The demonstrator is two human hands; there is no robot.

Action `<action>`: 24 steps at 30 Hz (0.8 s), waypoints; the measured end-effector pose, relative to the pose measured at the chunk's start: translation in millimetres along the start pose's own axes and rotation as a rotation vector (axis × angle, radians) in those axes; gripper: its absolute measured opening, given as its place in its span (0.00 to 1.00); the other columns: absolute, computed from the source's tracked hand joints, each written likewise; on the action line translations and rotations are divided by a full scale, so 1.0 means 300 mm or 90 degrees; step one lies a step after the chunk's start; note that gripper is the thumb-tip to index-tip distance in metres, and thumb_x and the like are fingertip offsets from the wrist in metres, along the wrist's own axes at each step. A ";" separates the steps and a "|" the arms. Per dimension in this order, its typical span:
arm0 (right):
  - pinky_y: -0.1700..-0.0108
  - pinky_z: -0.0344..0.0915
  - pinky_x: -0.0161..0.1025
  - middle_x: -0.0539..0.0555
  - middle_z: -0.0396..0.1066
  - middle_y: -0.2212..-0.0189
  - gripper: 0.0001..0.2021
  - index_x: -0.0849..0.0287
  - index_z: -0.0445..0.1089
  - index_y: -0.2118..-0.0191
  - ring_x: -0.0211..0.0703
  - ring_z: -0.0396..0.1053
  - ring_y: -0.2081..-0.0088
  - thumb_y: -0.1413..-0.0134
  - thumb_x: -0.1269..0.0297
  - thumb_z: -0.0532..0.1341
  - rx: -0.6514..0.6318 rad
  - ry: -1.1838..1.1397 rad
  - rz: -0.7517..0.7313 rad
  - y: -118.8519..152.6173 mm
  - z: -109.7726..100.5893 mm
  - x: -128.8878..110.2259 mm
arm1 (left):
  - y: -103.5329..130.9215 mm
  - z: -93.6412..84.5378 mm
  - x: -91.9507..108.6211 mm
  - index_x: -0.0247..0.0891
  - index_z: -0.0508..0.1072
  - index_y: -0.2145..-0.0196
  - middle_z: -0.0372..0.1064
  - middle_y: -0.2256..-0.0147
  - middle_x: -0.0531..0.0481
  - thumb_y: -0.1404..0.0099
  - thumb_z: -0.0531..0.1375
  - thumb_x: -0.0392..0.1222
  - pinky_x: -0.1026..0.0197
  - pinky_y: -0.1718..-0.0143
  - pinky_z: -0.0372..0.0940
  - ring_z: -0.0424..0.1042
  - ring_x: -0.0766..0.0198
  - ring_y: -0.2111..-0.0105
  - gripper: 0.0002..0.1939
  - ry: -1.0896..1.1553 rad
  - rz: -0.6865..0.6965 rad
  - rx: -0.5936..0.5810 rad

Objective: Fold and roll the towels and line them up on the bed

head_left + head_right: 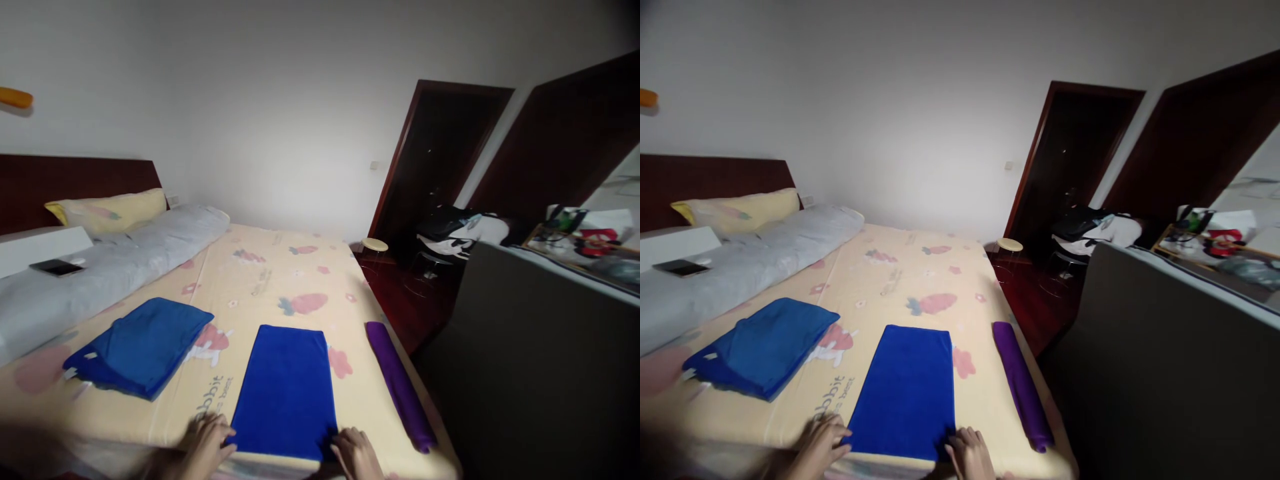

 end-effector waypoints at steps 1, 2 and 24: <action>0.61 0.71 0.38 0.51 0.78 0.64 0.12 0.45 0.76 0.60 0.44 0.75 0.64 0.41 0.57 0.54 -0.011 -0.003 -0.020 -0.016 0.030 -0.038 | -0.011 0.005 0.053 0.52 0.80 0.64 0.79 0.62 0.51 0.40 0.59 0.49 0.55 0.52 0.66 0.75 0.56 0.57 0.10 -0.018 0.007 0.042; 0.57 0.71 0.39 0.52 0.78 0.58 0.14 0.46 0.74 0.54 0.44 0.75 0.59 0.39 0.60 0.53 -0.019 -0.007 -0.033 -0.037 0.067 -0.080 | -0.025 0.015 0.115 0.50 0.79 0.59 0.78 0.58 0.50 0.36 0.55 0.46 0.54 0.51 0.67 0.75 0.56 0.55 0.13 -0.031 0.014 0.086; 0.42 0.64 0.50 0.51 0.56 0.37 0.28 0.45 0.38 0.33 0.51 0.62 0.40 0.36 0.58 0.48 0.048 0.061 0.022 -0.034 0.322 -0.162 | -0.057 0.207 0.368 0.47 0.35 0.34 0.52 0.35 0.52 0.33 0.45 0.37 0.47 0.38 0.53 0.57 0.58 0.37 0.33 -0.157 0.143 0.122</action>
Point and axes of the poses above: each hand's wrist, its own y-axis away from the middle knuckle, its own z-axis out of the palm, x = y × z, the point moved 6 cm from there along -y, towards the middle knuckle
